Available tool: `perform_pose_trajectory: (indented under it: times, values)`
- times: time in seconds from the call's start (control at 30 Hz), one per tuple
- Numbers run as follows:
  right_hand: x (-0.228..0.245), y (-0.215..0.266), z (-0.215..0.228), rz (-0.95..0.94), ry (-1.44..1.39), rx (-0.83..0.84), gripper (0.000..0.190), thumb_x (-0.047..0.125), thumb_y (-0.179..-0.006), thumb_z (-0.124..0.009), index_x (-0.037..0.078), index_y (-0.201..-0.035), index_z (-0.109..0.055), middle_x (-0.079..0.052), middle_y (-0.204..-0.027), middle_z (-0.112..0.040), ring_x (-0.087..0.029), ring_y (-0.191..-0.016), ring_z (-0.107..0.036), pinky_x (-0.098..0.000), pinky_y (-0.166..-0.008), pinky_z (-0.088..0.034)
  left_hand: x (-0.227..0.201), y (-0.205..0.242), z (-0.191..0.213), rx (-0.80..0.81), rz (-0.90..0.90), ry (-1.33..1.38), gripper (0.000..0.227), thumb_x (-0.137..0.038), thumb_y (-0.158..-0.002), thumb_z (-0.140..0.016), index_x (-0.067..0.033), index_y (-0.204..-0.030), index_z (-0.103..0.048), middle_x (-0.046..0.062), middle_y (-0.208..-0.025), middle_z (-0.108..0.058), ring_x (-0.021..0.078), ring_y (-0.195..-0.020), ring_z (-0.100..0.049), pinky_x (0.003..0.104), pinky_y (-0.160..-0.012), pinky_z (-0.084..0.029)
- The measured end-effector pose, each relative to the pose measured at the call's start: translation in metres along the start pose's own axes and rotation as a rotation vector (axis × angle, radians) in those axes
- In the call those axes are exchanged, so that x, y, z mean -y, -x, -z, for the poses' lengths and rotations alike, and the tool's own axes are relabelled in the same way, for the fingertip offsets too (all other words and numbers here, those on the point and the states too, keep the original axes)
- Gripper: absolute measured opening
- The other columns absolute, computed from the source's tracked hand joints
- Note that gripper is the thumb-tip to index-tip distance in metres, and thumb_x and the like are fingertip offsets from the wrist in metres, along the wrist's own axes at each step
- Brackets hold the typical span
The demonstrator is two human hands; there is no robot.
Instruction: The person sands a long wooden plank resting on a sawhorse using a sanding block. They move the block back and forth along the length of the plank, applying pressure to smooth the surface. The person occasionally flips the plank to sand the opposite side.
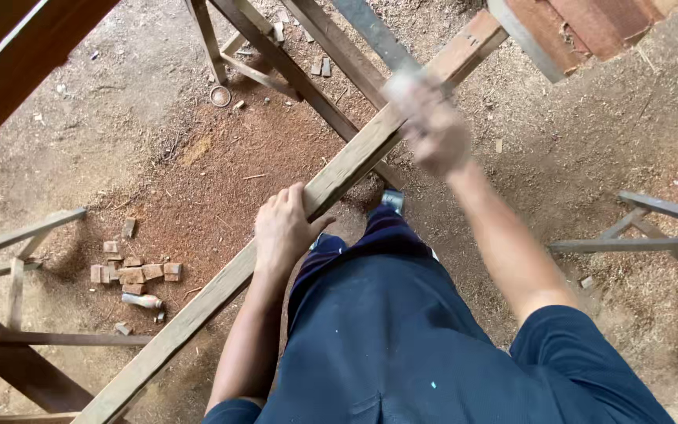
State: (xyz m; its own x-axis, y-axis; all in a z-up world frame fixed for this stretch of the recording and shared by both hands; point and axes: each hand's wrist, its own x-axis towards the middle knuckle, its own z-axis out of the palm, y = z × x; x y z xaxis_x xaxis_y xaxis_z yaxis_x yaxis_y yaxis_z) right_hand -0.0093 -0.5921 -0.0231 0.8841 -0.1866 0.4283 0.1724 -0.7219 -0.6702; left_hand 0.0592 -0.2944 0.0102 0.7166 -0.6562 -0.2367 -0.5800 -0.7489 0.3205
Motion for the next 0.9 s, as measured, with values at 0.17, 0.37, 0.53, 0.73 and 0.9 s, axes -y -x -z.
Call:
perform_pose_trajectory:
  times: [0.17,0.37,0.53,0.73,0.9]
  values:
    - [-0.026,-0.002,0.007,0.258,0.179,-0.08,0.039,0.01,-0.101,-0.051,0.016,-0.138,-0.06,-0.016,-0.137,-0.065,-0.034,-0.132,-0.059,-0.0462,-0.115,-0.047,-0.047,-0.048,-0.008,-0.033,0.017,0.01,0.08,-0.06,-0.074,-0.082,-0.0023,-0.122,-0.056,0.017,-0.105,-0.069,0.0298,-0.099,-0.069,0.041,-0.082,-0.056]
    - [-0.101,-0.01,0.061,-0.209,0.047,-0.149,0.036,0.01,-0.106,-0.048,0.014,-0.141,-0.055,-0.012,-0.138,-0.062,-0.027,-0.13,-0.061,-0.0429,-0.114,-0.054,-0.094,-0.087,-0.014,-0.002,0.074,-0.034,0.085,-0.062,-0.068,-0.083,-0.0009,-0.12,-0.056,0.017,-0.104,-0.068,0.0311,-0.094,-0.07,0.042,-0.077,-0.056]
    - [-0.093,0.009,0.032,0.407,0.244,0.05,0.033,0.015,-0.101,-0.06,0.021,-0.133,-0.064,-0.003,-0.14,-0.061,-0.023,-0.129,-0.063,-0.0506,-0.114,-0.047,-0.117,-0.118,-0.033,-0.121,0.096,-0.009,0.073,-0.055,-0.075,-0.083,-0.0063,-0.123,-0.059,0.014,-0.102,-0.071,0.0294,-0.092,-0.071,0.043,-0.075,-0.056]
    - [-0.12,-0.006,0.056,-0.179,-0.027,-0.052,0.045,0.008,-0.098,-0.054,0.006,-0.143,-0.056,-0.015,-0.144,-0.061,-0.031,-0.116,-0.064,-0.0408,-0.099,-0.058,-0.125,-0.119,-0.043,-0.252,0.1,-0.133,0.064,-0.057,-0.079,-0.082,-0.0055,-0.112,-0.064,0.012,-0.099,-0.072,0.0263,-0.091,-0.07,0.04,-0.078,-0.055]
    - [-0.108,-0.004,0.06,0.287,0.063,0.067,0.04,0.009,-0.096,-0.051,0.003,-0.135,-0.058,-0.015,-0.132,-0.066,-0.026,-0.111,-0.072,-0.0445,-0.091,-0.062,-0.122,-0.12,-0.051,-0.232,0.145,-0.152,0.057,-0.049,-0.075,-0.082,-0.0111,-0.115,-0.067,0.008,-0.102,-0.073,0.0239,-0.094,-0.07,0.04,-0.082,-0.054]
